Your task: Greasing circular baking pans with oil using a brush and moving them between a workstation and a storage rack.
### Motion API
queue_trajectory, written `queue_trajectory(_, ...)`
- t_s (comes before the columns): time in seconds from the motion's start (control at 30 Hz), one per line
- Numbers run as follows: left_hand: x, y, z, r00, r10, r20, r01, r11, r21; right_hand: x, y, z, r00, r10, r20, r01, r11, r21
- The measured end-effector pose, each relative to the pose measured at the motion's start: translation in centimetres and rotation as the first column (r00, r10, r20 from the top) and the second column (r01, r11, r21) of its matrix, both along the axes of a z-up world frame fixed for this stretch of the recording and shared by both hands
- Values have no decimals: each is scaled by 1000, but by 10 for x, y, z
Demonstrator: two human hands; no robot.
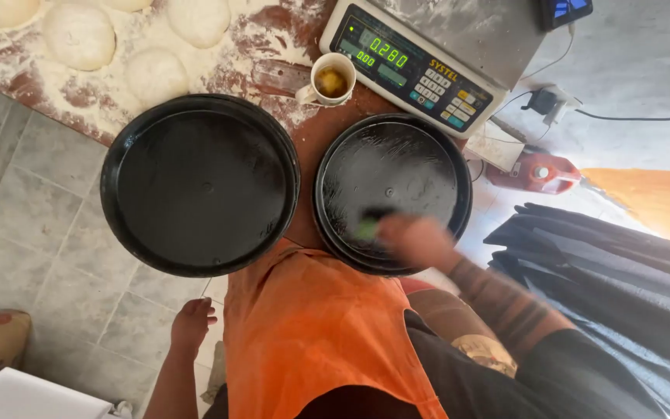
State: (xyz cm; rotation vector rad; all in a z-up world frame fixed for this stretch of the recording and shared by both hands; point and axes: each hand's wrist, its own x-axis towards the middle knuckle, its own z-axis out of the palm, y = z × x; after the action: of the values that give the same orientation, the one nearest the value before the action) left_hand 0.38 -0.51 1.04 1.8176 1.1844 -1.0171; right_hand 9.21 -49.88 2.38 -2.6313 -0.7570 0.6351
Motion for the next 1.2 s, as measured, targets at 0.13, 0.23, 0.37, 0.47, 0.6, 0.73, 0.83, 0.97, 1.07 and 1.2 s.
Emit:
queue_trajectory(0.13,1,6,-9,998,-42,36,41,999,26,31,-96,-28,812,-111,573,372,855,-361)
queue_trajectory(0.23,3,5,-14,999,-42,20,41,999,26,14,-2,17,963,-239,126,269,895,-356)
queue_trajectory(0.37,4,4,-10,999,-28,21,27,999,26,-4,12,-4,985,-102,140,107,994,-27)
queue_trajectory(0.47,-1,3,-6,1000,-28,-1,28,999,20,31,-69,19,926,-298,231,361,876,-319)
queue_trajectory(0.6,2,2,0,1000,-17,18,17,1000,24,-3,-89,-20,980,57,191,2,954,-298)
queue_trajectory(0.73,-12,7,-33,999,26,43,-27,999,20,-22,41,11,980,-18,-199,38,995,97)
queue_trajectory(0.83,-30,15,-50,985,-44,167,44,999,2,-7,56,18,981,-59,183,-7,941,338)
queue_trajectory(0.97,-20,10,-31,986,-62,153,63,998,0,-1,-50,9,970,-140,-201,206,909,363)
queue_trajectory(1.07,-20,11,-27,986,-29,164,25,999,25,15,-105,23,980,-88,179,109,988,-111)
queue_trajectory(1.2,-25,12,-38,989,-47,138,45,999,19,59,-98,-28,731,-113,673,362,901,-241)
